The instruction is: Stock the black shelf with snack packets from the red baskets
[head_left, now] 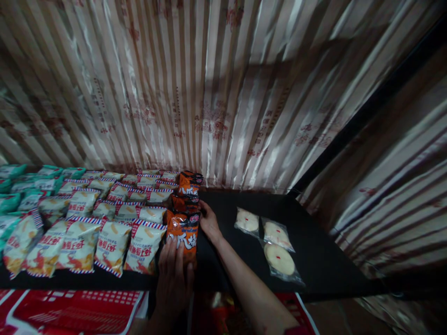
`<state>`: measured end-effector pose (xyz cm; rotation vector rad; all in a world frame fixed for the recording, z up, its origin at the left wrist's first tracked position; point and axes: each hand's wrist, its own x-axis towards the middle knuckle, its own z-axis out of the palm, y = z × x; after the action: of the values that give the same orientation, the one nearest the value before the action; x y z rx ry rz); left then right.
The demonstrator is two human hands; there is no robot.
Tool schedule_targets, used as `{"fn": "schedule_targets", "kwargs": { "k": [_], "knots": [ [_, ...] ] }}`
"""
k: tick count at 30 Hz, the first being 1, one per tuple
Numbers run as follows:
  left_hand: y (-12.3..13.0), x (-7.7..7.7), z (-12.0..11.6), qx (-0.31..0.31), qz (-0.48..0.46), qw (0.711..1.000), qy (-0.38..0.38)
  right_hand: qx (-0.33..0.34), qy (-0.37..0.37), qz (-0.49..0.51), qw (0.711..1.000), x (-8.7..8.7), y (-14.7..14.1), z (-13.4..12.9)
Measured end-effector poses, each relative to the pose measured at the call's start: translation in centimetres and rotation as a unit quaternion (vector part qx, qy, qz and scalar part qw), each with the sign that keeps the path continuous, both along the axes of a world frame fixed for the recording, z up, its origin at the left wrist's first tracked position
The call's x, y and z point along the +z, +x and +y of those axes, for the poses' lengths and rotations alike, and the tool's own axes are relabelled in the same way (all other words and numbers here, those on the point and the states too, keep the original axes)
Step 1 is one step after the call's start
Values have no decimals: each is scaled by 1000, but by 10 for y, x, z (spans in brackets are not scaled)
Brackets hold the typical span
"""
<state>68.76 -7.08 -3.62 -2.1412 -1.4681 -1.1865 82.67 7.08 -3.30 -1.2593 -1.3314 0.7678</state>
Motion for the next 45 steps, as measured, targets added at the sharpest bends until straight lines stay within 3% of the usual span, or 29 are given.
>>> {"fn": "schedule_targets", "kwargs": {
  "k": [5, 17, 28, 35, 45],
  "knots": [
    [0, -2, 0, 9, 4, 1000, 1, -28, -4, -13, 1000, 3, 6, -15],
    [0, -4, 0, 9, 0, 1000, -5, 196, -74, 2, 978, 21, 10, -25],
    [1, -3, 1, 15, 6, 1000, 10, 195, -147, 57, 968, 30, 8, -27],
    [1, -5, 0, 10, 1, 1000, 2, 252, -145, 119, 949, 40, 1, -32],
    [1, -7, 1, 13, -2, 1000, 4, 199, -131, 163, 958, 35, -5, -37]
  ]
}}
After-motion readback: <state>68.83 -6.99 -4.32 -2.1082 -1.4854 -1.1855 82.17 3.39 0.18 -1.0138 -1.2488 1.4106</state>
